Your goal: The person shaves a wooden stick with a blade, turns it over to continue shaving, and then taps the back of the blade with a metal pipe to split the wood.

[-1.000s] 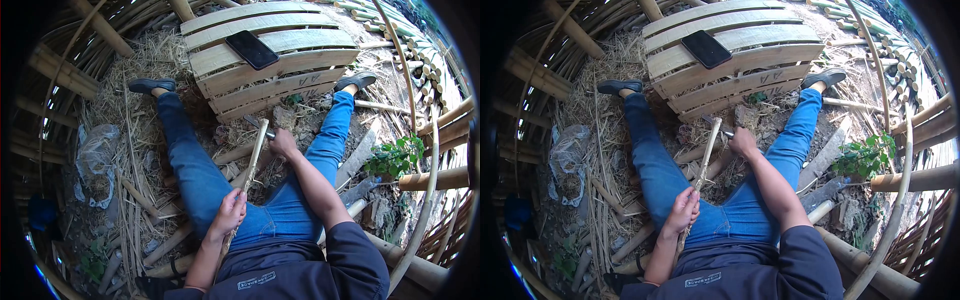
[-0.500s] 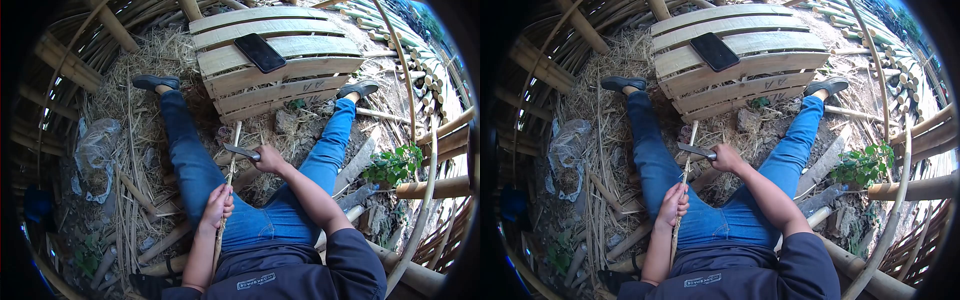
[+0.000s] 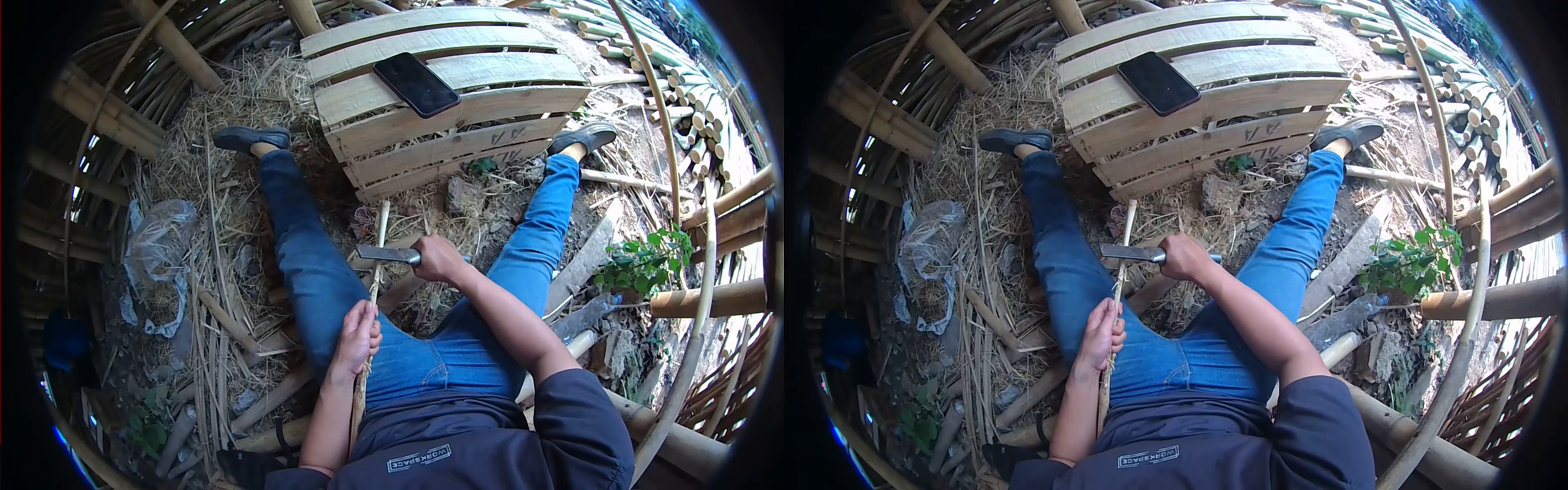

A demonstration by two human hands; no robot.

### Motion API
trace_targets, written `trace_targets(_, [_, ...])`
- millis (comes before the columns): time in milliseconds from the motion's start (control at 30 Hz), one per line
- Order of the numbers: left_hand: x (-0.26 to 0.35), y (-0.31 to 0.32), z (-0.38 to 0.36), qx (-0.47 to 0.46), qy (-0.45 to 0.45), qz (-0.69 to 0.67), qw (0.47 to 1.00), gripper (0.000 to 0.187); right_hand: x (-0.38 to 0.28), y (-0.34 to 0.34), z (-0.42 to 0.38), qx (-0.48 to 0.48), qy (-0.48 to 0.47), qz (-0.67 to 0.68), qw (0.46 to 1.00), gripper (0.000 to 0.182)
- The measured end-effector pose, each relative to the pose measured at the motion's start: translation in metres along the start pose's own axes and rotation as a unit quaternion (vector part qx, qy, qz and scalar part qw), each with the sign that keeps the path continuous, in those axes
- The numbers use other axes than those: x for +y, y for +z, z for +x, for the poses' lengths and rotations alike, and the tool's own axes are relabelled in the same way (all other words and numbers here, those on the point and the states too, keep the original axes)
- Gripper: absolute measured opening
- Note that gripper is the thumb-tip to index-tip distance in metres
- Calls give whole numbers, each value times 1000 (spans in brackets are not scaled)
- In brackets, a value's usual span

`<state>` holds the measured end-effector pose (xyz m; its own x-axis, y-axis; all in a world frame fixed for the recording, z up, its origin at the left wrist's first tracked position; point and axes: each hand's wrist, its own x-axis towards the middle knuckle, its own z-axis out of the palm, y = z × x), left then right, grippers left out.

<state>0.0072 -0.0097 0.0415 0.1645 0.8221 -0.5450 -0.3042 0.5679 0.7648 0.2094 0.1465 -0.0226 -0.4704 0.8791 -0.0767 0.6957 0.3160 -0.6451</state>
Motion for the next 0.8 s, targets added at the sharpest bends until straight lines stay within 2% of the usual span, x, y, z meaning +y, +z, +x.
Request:
trace_targets(167, [-2,6,-2,-4,17,37,999,26,13,9,6,57,36,11,998,12])
trace_targets(267, [-4,7,-3,-9,15,47,999,24,20,-6,13,45,53,-24,997,14])
trace_targets(300, [-4,6,-2,-7,15,50,999,24,21,-2,12,79,41,-15,996,12])
trace_targets(500, [-3,5,-2,-9,19,32,999,20,20,1,17,72,62,1,995,12])
trace_targets(600, [3,7,-5,-18,14,17,1000,19,12,-6,20,55,105,-5,993,16])
trace_targets(633, [3,7,-5,-17,15,18,1000,18,14,-5,18,56,85,-5,995,16])
trace_targets(800, [0,7,-9,-24,8,20,999,18,19,-13,18,110,122,-11,986,18])
